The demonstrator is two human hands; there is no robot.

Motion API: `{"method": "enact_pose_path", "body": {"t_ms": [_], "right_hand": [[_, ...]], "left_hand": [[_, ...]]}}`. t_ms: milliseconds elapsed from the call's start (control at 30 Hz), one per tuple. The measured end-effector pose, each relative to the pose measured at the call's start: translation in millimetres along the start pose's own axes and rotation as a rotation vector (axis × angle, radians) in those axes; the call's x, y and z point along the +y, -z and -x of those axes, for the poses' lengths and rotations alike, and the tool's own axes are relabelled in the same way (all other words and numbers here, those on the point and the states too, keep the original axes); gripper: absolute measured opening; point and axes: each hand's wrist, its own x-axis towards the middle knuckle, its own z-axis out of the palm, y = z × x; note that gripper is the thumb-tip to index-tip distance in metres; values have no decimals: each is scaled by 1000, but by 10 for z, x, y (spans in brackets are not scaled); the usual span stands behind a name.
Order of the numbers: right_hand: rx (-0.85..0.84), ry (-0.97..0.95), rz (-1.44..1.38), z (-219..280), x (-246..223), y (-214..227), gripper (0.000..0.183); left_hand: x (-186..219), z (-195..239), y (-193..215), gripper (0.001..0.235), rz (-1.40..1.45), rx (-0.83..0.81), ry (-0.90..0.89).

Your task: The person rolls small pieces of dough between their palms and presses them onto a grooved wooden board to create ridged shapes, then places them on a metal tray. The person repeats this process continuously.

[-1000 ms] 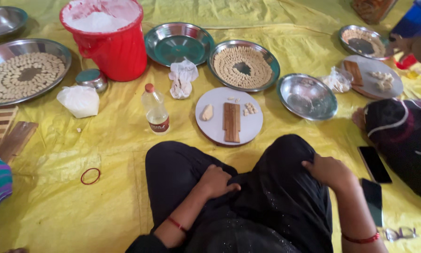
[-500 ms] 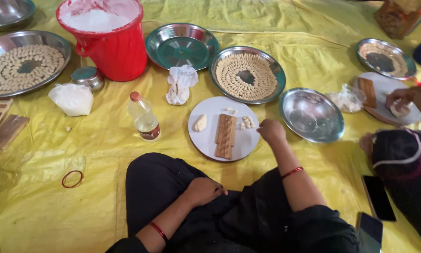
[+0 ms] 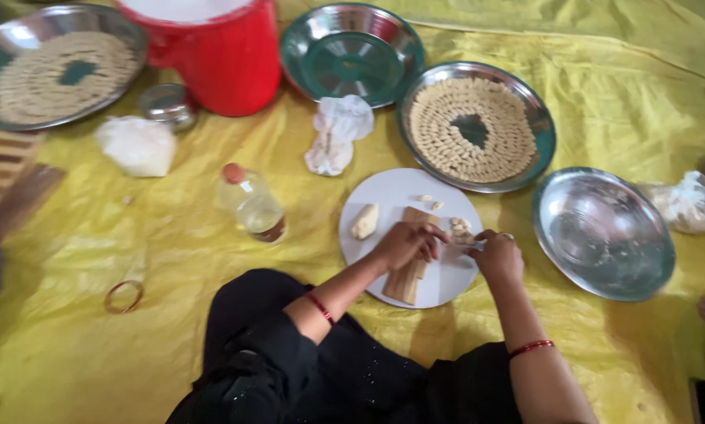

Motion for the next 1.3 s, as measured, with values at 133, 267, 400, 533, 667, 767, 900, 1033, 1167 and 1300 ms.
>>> {"method": "enact_pose_path", "body": {"t_ms": [133, 267, 400, 533, 667, 767, 900, 1033, 1167, 1300], "right_hand": [[17, -42, -1, 60, -64, 92, 35], [19, -35, -4, 59, -124, 100, 32], [45, -13, 49, 93, -225, 151, 34], [-43, -93, 89, 191, -474, 466, 33], [33, 124, -54, 442, -929, 621, 26], [103, 478, -179, 603, -1247, 528, 28], [185, 846, -245, 604, -1515, 397, 74], [80, 971, -307, 660, -1705, 132, 100], [138, 850, -181, 572, -1677, 164, 96], [78, 904, -310, 643, -1740, 163, 107]], "left_hand": [[-231, -117, 149, 82, 226, 95, -33], [-168, -75, 302, 92, 391, 69, 19], [-73, -46, 318, 95, 543, 83, 48], [-131, -81, 391, 93, 745, 123, 55], [-131, -168, 400, 90, 984, 258, 158], [-41, -135, 238, 92, 1308, 126, 170], [-35, 12, -14, 73, 1334, -216, 15], [-235, 55, -84, 73, 1232, -284, -124], [-310, 52, -263, 79, 824, -114, -119], [-249, 183, -371, 80, 1699, -434, 19]]}}
